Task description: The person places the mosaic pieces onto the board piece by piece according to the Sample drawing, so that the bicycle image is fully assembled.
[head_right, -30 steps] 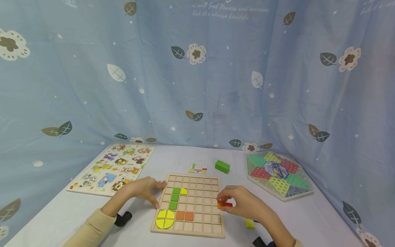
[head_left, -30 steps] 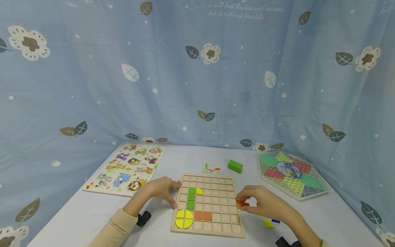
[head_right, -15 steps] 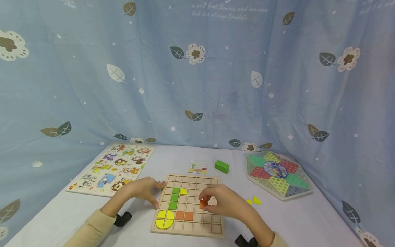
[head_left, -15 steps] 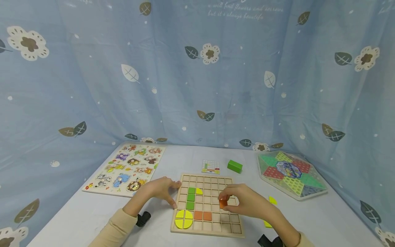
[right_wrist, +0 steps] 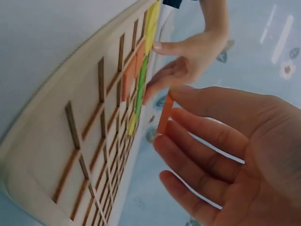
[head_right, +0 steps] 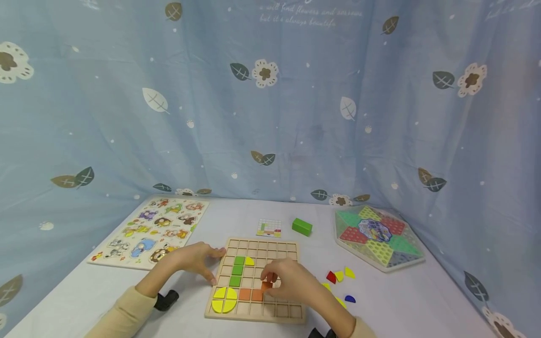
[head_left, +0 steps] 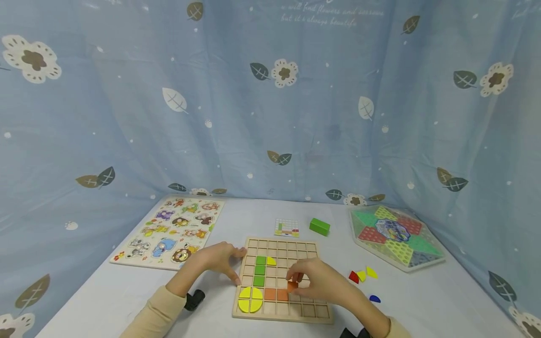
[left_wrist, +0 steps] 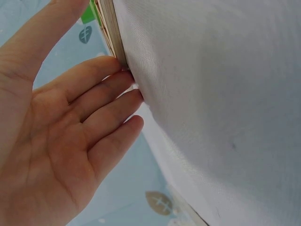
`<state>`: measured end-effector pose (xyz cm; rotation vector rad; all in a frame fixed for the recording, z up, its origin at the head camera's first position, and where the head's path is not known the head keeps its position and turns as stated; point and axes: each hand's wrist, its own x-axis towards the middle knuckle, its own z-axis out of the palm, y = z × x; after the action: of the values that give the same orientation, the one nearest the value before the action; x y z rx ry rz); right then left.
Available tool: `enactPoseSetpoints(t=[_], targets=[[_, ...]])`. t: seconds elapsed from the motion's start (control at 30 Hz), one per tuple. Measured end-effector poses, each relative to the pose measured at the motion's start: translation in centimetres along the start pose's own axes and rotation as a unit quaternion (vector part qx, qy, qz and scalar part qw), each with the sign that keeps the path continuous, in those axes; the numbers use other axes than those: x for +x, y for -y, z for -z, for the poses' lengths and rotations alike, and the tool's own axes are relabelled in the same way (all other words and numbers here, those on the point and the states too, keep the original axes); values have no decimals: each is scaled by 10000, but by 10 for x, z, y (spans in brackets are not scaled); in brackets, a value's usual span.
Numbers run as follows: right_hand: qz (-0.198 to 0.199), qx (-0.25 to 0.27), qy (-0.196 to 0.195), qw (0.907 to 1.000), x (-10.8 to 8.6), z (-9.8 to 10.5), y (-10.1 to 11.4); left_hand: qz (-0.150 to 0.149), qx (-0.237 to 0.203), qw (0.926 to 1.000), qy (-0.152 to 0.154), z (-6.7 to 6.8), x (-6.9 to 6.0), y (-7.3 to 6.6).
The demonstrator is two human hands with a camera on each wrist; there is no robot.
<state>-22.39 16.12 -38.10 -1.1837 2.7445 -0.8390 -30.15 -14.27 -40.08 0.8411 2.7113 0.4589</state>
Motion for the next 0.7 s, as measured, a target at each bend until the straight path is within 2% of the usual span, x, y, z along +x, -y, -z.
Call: enactPoseSetpoints(t=[0.23, 0.5, 0.7], targets=[[-265, -61, 331, 9991, 0, -6, -1, 23, -10, 10000, -1, 0, 0, -1], [-388, 6, 386, 9985, 0, -9, -3, 4, -16, 10000, 5, 0, 1, 0], [-283, -118, 366, 9989, 1, -13, -6, -10, -27, 10000, -12, -1, 1, 1]])
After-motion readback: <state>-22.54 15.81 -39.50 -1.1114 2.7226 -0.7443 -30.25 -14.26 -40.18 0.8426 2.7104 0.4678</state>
